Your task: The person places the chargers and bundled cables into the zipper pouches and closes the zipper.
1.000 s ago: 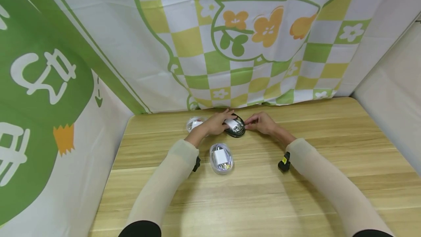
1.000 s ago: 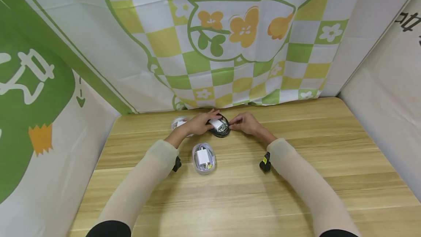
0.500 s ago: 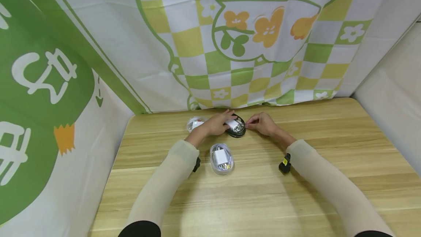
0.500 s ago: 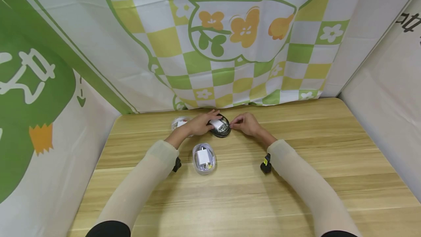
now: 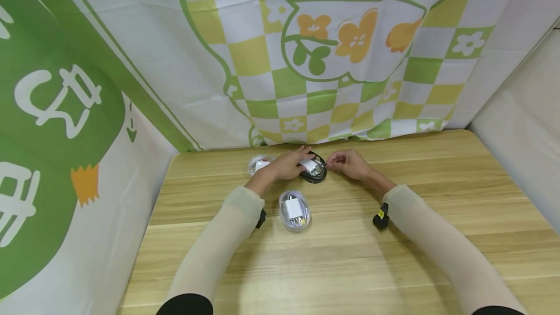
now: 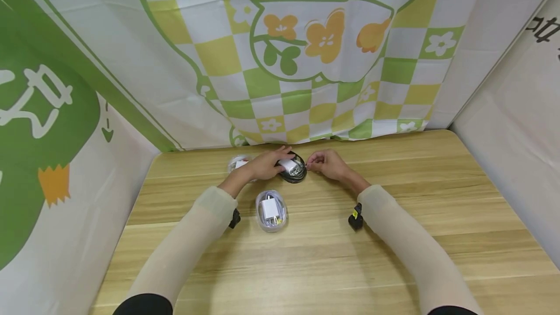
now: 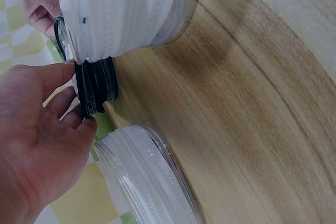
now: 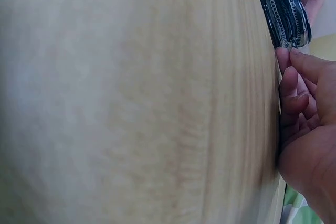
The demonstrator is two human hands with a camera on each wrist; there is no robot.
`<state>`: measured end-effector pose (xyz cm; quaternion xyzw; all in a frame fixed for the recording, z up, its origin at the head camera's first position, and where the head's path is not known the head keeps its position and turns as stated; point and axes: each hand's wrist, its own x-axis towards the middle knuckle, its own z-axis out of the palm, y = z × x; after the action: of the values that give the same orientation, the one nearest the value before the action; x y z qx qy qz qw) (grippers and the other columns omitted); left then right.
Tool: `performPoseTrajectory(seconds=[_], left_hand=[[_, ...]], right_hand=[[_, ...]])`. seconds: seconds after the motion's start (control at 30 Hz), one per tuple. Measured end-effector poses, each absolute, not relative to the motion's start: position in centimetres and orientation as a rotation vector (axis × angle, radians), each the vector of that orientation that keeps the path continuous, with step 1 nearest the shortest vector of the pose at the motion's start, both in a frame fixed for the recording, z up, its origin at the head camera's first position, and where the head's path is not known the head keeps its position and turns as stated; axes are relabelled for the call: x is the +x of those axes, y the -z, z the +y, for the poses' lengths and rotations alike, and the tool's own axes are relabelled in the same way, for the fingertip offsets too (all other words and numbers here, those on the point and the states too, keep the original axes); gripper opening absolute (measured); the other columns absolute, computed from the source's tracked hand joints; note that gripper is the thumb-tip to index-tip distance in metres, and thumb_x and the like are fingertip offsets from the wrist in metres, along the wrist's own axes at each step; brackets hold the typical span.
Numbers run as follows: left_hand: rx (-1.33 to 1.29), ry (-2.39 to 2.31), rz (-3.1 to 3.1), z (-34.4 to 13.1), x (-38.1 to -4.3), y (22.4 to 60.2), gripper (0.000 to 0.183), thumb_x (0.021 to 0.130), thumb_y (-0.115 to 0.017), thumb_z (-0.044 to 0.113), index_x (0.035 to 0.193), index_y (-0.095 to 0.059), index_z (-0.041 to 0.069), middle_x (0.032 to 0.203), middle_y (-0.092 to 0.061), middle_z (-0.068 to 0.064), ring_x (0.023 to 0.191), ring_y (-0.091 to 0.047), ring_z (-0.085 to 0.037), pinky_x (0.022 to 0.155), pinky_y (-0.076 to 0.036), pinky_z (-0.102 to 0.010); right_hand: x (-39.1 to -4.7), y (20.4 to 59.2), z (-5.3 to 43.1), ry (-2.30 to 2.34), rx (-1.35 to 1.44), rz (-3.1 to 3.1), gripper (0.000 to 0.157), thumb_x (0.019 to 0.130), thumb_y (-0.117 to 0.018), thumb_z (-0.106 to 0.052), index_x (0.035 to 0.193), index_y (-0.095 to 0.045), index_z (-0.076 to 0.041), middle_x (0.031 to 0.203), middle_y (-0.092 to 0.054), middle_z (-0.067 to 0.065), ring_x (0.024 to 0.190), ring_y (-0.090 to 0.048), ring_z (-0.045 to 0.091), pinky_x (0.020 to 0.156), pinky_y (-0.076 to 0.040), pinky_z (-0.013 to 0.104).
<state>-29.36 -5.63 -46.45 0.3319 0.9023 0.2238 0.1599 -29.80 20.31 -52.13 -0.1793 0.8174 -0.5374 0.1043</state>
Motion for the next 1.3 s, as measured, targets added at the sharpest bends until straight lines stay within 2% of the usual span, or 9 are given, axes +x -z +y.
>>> performPoseTrajectory(seconds=[0.2, 0.43, 0.7, 0.97, 1.03, 1.3], left_hand=[[0.948, -0.610, 2.586, -5.6, -29.4, 46.5, 0.054, 0.107, -0.059, 0.010, 0.159, -0.046, 0.006, 0.173, -0.025, -0.016, 0.162, -0.016, -0.037, 0.132, -0.017, -0.052], [0.967, -0.575, 2.599, -5.6, -29.4, 46.5, 0.054, 0.109, -0.060, 0.017, 0.159, -0.045, 0.006, 0.174, -0.026, -0.016, 0.162, -0.015, -0.036, 0.131, -0.017, -0.054], [1.006, -0.577, 2.600, -5.8, -29.5, 46.6, 0.055, 0.109, -0.061, 0.024, 0.159, -0.046, 0.008, 0.173, -0.029, -0.013, 0.162, -0.018, -0.033, 0.131, -0.019, -0.054], [1.013, -0.626, 2.624, -6.3, -29.6, 47.2, 0.055, 0.106, -0.065, 0.029, 0.157, -0.051, 0.011, 0.170, -0.035, -0.010, 0.162, -0.019, -0.034, 0.131, -0.018, -0.057], [1.021, -0.635, 2.640, -6.4, -29.6, 47.4, 0.055, 0.106, -0.066, 0.031, 0.155, -0.053, 0.011, 0.169, -0.037, -0.010, 0.161, -0.023, -0.035, 0.131, -0.019, -0.057], [0.986, -0.624, 2.740, -5.9, -29.5, 47.8, 0.054, 0.101, -0.072, 0.038, 0.148, -0.061, 0.014, 0.162, -0.049, -0.009, 0.151, -0.044, -0.033, 0.129, -0.030, -0.045]], right_hand=[[-29.3, 51.4, 19.9, 1.561, -0.536, 2.452, 0.013, 0.095, -0.072, 0.007, 0.105, -0.074, 0.016, 0.099, -0.076, 0.030, 0.077, -0.065, 0.008, 0.066, -0.050, 0.015], [-27.5, 48.7, 19.3, 1.490, -0.565, 2.533, 0.015, 0.096, -0.073, 0.006, 0.106, -0.074, 0.017, 0.103, -0.076, 0.031, 0.087, -0.070, 0.018, 0.075, -0.053, 0.017], [-29.5, 52.1, 20.0, 1.518, -0.543, 2.546, 0.013, 0.096, -0.075, 0.000, 0.103, -0.078, 0.011, 0.100, -0.079, 0.023, 0.085, -0.067, 0.006, 0.075, -0.051, 0.014], [-29.6, 52.5, 20.3, 1.520, -0.483, 2.521, 0.014, 0.095, -0.079, -0.007, 0.104, -0.081, 0.003, 0.101, -0.081, 0.016, 0.085, -0.068, 0.010, 0.075, -0.054, 0.017], [-29.7, 52.6, 20.3, 1.527, -0.474, 2.509, 0.013, 0.095, -0.080, -0.007, 0.104, -0.081, 0.003, 0.098, -0.081, 0.014, 0.082, -0.068, 0.009, 0.072, -0.054, 0.017], [-29.5, 52.5, 20.5, 1.544, -0.483, 2.510, 0.014, 0.094, -0.080, -0.007, 0.103, -0.081, 0.004, 0.097, -0.081, 0.015, 0.077, -0.065, 0.006, 0.068, -0.053, 0.017]])
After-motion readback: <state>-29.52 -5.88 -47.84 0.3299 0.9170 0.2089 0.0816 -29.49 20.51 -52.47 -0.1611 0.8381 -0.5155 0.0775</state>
